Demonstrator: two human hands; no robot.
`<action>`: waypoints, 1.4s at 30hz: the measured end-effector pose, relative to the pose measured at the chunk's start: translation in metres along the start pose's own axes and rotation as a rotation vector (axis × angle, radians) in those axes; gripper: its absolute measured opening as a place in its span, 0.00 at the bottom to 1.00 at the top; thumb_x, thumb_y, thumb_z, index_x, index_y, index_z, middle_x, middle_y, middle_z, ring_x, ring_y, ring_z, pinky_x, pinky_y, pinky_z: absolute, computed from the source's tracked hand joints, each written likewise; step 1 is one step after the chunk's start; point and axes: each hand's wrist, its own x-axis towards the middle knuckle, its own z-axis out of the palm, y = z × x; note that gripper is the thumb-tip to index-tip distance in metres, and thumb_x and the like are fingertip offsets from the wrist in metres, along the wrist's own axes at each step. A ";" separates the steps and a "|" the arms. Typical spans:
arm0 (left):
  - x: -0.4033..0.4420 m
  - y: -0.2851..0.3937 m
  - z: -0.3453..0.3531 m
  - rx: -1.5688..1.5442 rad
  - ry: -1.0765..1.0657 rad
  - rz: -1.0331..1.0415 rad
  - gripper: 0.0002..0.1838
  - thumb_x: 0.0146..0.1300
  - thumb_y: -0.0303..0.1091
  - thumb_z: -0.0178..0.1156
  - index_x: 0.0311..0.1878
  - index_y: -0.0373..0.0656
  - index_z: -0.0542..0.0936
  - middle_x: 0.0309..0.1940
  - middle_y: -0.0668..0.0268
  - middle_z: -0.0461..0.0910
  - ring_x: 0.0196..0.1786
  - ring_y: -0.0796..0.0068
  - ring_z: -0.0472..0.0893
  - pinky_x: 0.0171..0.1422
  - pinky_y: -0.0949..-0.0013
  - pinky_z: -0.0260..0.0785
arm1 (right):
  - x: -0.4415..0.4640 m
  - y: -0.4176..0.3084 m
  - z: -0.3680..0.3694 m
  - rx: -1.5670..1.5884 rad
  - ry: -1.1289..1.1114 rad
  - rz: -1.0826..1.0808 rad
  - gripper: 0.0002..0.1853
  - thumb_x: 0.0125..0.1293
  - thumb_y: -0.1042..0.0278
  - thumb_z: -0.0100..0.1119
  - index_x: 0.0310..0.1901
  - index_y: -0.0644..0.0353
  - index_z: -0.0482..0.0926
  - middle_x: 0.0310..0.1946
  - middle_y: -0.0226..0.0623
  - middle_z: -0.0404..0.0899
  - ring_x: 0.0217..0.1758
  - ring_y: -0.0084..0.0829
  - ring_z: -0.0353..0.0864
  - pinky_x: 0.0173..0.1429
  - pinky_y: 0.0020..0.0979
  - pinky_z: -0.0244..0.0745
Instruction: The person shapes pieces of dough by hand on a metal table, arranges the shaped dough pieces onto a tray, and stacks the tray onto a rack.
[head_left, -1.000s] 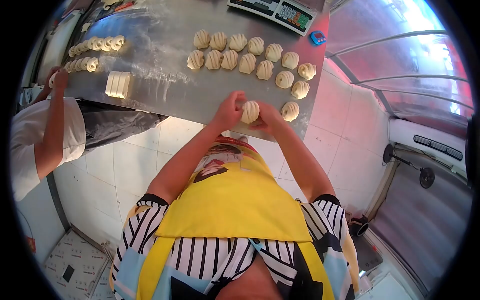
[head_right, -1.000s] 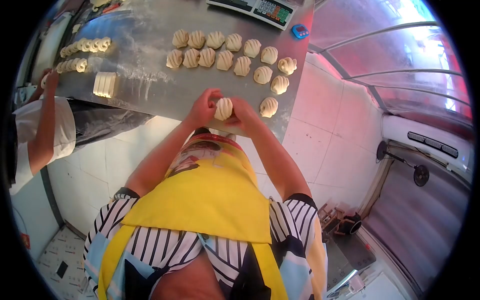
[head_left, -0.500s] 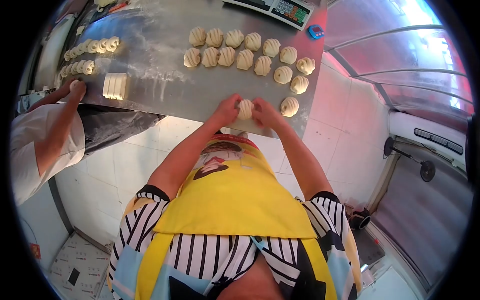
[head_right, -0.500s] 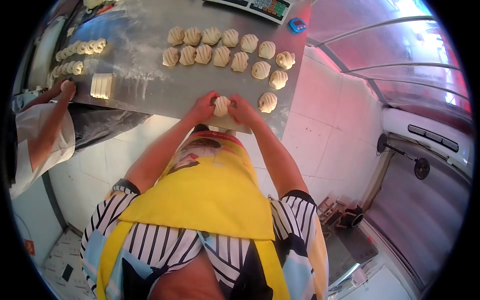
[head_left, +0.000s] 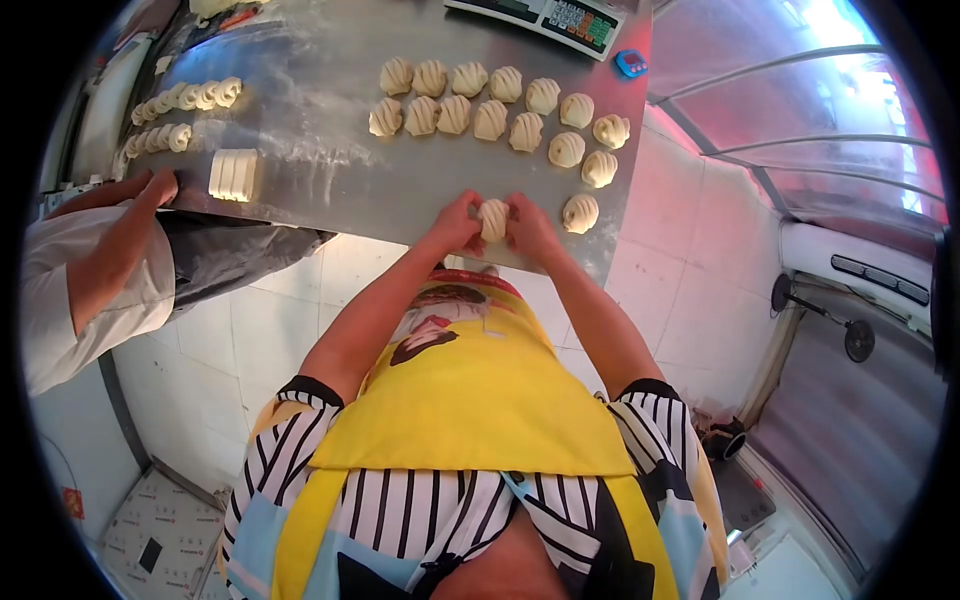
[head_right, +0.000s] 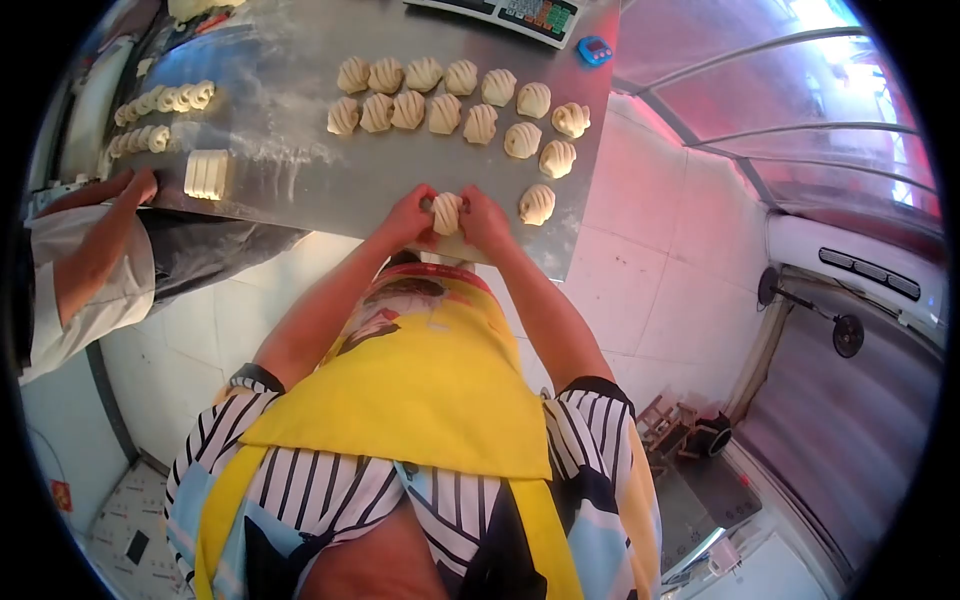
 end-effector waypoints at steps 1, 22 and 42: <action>-0.001 -0.001 0.003 0.063 0.053 0.061 0.09 0.57 0.22 0.53 0.42 0.41 0.69 0.20 0.59 0.78 0.20 0.69 0.80 0.17 0.65 0.69 | -0.003 -0.004 -0.004 -0.042 -0.007 -0.004 0.13 0.59 0.74 0.60 0.44 0.61 0.70 0.25 0.34 0.76 0.20 0.25 0.77 0.23 0.27 0.74; 0.005 -0.016 0.001 0.260 0.126 0.170 0.10 0.56 0.23 0.52 0.43 0.38 0.70 0.22 0.56 0.78 0.19 0.63 0.81 0.22 0.61 0.72 | -0.063 -0.021 -0.045 -0.422 0.315 -0.186 0.28 0.50 0.59 0.67 0.55 0.53 0.72 0.51 0.44 0.74 0.53 0.45 0.73 0.54 0.42 0.72; 0.041 0.025 -0.245 0.626 0.566 0.164 0.19 0.57 0.24 0.56 0.54 0.42 0.74 0.32 0.53 0.81 0.37 0.55 0.84 0.38 0.58 0.77 | -0.027 -0.061 -0.091 -0.808 0.524 -0.456 0.45 0.42 0.61 0.75 0.65 0.49 0.65 0.66 0.38 0.63 0.70 0.45 0.57 0.70 0.47 0.51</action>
